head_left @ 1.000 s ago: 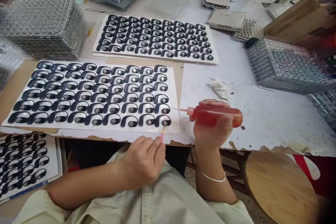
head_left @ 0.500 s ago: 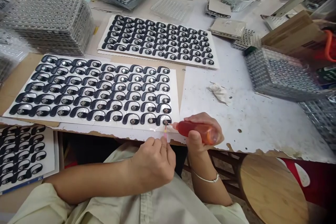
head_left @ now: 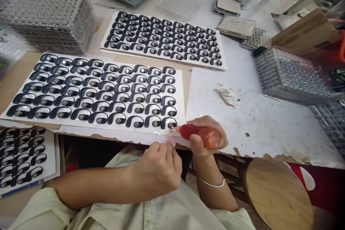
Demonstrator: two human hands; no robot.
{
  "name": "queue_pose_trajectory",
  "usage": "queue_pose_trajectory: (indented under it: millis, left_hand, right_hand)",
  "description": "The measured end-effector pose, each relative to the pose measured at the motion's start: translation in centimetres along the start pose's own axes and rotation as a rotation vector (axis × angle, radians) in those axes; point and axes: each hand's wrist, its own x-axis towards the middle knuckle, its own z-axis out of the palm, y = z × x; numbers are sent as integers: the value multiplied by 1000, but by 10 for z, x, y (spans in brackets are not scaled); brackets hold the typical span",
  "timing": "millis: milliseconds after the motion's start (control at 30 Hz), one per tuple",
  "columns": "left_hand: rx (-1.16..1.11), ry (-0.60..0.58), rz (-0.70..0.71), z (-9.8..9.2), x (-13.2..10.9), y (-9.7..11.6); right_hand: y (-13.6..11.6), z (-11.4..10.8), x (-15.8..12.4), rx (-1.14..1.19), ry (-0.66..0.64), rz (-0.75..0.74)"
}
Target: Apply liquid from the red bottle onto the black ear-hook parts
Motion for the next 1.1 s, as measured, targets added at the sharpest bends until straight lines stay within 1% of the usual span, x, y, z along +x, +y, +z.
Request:
queue_pose_trajectory:
  millis: [167,367,633,800,967,1100]
  left_hand:
    - [4,-29,10,-1,-1,0]
    - [-25,-2,-14,2,-2,0]
    - [-16,-33,4,0,-1,-2]
    - [-19,-6,-7,2,-2,-1]
    - [-23,12,-14,2,-3,0]
    - [-22,-10,-3,1,-2,-1]
  right_hand:
    - [-2,2,-1,4,31,-36]
    - [-1,4,0,-23,57,-75]
    - [1,4,-1,-131,90,-63]
    - [4,3,-3,-124,87,-83]
    - [5,3,-4,-105,132,-118]
    - [5,2,-4,-133,139,-101]
